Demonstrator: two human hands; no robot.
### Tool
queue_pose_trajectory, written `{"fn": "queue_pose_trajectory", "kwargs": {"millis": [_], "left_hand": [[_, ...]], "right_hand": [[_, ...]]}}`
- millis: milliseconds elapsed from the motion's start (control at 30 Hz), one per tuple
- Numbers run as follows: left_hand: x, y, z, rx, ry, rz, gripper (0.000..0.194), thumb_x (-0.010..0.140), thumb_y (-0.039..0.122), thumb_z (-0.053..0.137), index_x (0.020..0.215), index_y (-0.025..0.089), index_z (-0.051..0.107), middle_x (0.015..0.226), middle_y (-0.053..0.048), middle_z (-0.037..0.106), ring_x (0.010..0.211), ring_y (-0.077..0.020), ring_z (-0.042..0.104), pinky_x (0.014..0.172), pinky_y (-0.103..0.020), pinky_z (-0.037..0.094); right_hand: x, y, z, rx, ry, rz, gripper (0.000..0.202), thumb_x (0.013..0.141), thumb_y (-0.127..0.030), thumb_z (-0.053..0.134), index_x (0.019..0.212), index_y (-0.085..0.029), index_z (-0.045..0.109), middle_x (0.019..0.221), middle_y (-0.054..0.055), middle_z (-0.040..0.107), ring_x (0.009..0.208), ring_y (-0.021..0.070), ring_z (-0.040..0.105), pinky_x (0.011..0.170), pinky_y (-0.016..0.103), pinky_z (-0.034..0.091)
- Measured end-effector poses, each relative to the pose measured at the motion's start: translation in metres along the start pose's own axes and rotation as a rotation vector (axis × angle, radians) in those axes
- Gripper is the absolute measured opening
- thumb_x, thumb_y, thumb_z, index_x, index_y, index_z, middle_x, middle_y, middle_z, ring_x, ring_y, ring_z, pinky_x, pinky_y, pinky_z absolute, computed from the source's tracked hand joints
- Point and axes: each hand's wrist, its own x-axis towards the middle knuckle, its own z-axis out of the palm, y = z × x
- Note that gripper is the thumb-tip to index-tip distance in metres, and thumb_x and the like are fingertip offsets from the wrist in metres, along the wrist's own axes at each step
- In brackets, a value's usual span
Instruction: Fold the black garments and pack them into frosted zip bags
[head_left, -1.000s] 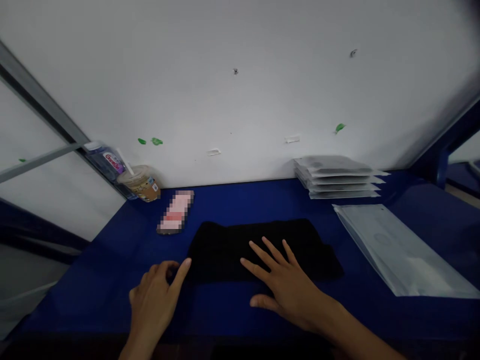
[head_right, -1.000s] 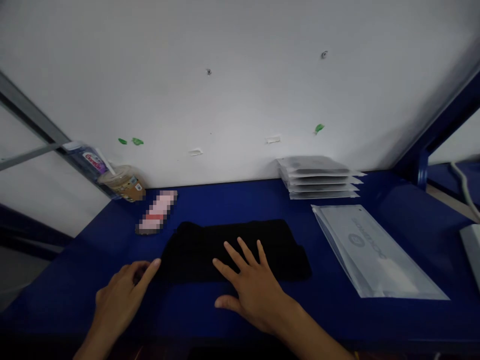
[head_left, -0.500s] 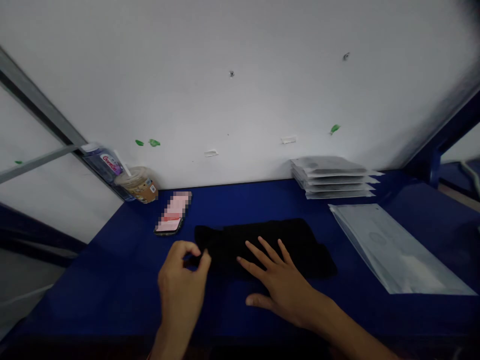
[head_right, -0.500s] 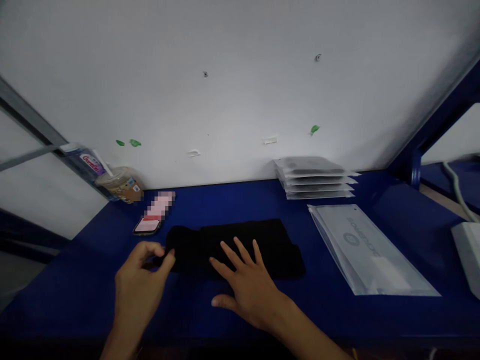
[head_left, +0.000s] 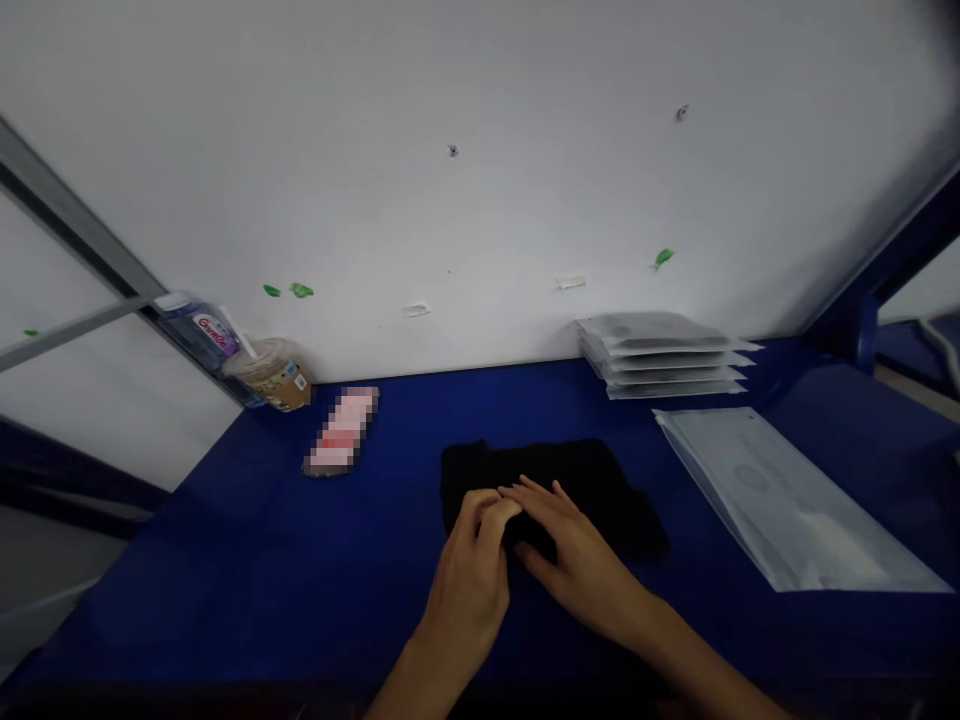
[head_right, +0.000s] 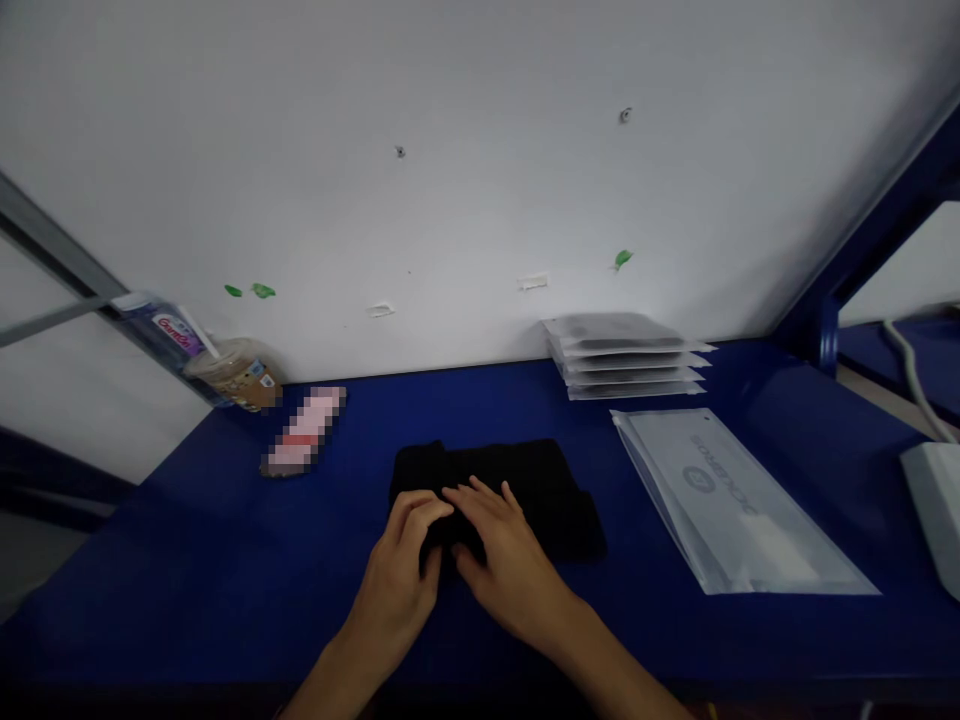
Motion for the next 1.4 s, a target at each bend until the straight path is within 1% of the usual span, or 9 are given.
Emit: {"fn": "queue_pose_trajectory", "kwargs": {"millis": [200,300,433,600,733,867,1067,1200,1400], "left_hand": [[-0.015,-0.004,-0.026,0.117,0.168,-0.370,0.044,0.076,0.038,0.064,0.115,0.026,0.047,0.110,-0.008,0.056,0.104,-0.0305,0.055,0.087,-0.052,0.045],[-0.014,-0.008,-0.027,0.229,0.058,-0.547,0.052,0.081,0.052,0.053,0.124,0.022,0.046,0.101,-0.010,0.063,0.097,-0.0335,0.059,0.086,-0.059,0.040],[-0.006,-0.005,-0.017,0.132,-0.057,-0.625,0.072,0.077,0.055,0.058,0.136,0.020,0.034,0.102,-0.011,0.065,0.101,-0.0337,0.058,0.092,-0.059,0.034],[-0.001,0.001,-0.011,-0.153,0.194,-0.760,0.071,0.073,0.037,0.065,0.133,0.021,0.031,0.089,-0.005,0.063,0.087,-0.0269,0.063,0.077,-0.044,0.049],[-0.001,-0.001,-0.016,-0.164,0.439,-0.645,0.061,0.072,0.027,0.063,0.127,0.021,0.036,0.083,0.000,0.056,0.082,-0.0211,0.061,0.077,-0.040,0.052],[0.001,0.003,-0.006,-0.005,0.499,-0.359,0.051,0.073,0.009,0.055,0.121,0.023,0.042,0.085,0.000,0.053,0.083,-0.0170,0.058,0.082,-0.037,0.050],[0.002,0.023,0.030,0.154,0.171,0.147,0.038,0.082,-0.004,0.037,0.109,0.017,0.052,0.094,-0.007,0.053,0.081,-0.0157,0.054,0.068,-0.029,0.051],[-0.003,0.028,0.036,0.166,0.061,0.132,0.037,0.084,-0.005,0.033,0.107,0.016,0.054,0.092,-0.007,0.055,0.079,-0.0163,0.054,0.065,-0.029,0.051],[0.006,0.030,0.010,0.047,-0.083,0.046,0.023,0.087,0.016,0.051,0.110,0.019,0.055,0.106,-0.007,0.060,0.099,-0.0199,0.056,0.085,-0.036,0.050]], "right_hand": [[-0.012,-0.004,-0.006,-0.231,0.064,0.011,0.053,0.083,-0.018,0.043,0.136,-0.021,0.042,0.136,0.006,0.049,0.131,0.0235,0.036,0.109,0.055,0.024],[-0.017,-0.003,-0.005,-0.339,0.040,0.065,0.054,0.082,-0.017,0.042,0.136,-0.019,0.043,0.138,0.005,0.047,0.132,0.0250,0.034,0.109,0.055,0.024],[-0.015,-0.001,0.002,-0.407,-0.019,0.111,0.055,0.082,-0.018,0.041,0.137,-0.017,0.041,0.143,0.004,0.039,0.135,0.0252,0.026,0.110,0.054,0.024],[-0.009,-0.007,0.006,-0.386,-0.042,0.090,0.057,0.084,-0.017,0.040,0.140,-0.017,0.035,0.146,0.004,0.035,0.137,0.0227,0.024,0.111,0.048,0.025],[-0.013,-0.006,0.000,-0.401,0.099,0.054,0.053,0.083,-0.020,0.046,0.136,-0.023,0.042,0.139,0.006,0.044,0.128,0.0253,0.039,0.102,0.048,0.037],[-0.016,0.004,-0.011,-0.373,0.179,0.219,0.031,0.081,-0.023,0.052,0.110,-0.023,0.062,0.104,0.008,0.063,0.094,0.0249,0.060,0.079,0.044,0.048],[-0.014,0.014,-0.026,0.084,0.194,0.460,0.037,0.087,-0.029,0.037,0.121,-0.023,0.052,0.079,0.001,0.065,0.074,0.0180,0.063,0.071,0.033,0.047],[-0.011,0.015,-0.030,0.190,0.234,0.532,0.047,0.086,-0.046,0.041,0.128,-0.024,0.044,0.063,-0.003,0.059,0.062,0.0174,0.059,0.062,0.030,0.043],[-0.003,0.011,-0.025,0.170,0.093,0.435,0.048,0.086,-0.036,0.043,0.131,-0.021,0.038,0.065,-0.004,0.059,0.061,0.0161,0.058,0.060,0.029,0.041]]}}
